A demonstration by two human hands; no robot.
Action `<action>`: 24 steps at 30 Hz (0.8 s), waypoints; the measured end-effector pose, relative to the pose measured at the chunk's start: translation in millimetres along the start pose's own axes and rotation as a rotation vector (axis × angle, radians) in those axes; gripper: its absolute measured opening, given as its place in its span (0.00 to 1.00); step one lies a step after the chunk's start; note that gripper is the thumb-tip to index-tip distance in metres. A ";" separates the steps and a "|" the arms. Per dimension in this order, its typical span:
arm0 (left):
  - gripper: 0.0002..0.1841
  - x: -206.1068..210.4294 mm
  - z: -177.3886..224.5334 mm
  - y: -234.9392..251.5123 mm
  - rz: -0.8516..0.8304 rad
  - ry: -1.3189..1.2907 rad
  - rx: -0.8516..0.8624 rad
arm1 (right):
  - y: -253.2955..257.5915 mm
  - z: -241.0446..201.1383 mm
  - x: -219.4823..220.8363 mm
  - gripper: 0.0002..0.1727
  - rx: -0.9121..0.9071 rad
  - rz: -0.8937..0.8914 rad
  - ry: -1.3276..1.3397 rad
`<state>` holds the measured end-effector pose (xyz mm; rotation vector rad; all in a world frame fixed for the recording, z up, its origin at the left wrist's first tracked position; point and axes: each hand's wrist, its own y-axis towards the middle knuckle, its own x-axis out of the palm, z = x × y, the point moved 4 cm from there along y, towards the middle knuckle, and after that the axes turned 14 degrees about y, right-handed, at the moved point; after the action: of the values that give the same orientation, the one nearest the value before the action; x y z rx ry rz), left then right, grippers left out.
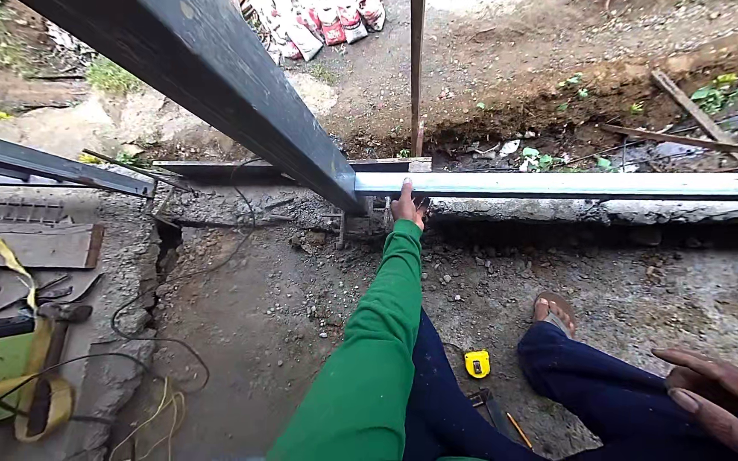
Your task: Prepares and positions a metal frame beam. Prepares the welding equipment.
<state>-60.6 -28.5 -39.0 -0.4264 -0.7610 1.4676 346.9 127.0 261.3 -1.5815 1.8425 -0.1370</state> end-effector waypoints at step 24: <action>0.35 7.6 -2.8 1.8 0.086 0.105 0.057 | -9.0 3.2 -10.3 0.26 -0.056 -0.020 0.011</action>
<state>-60.4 -20.4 -40.6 -0.4938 -0.6226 1.5307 356.4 135.2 267.8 -1.6404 1.8539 -0.1040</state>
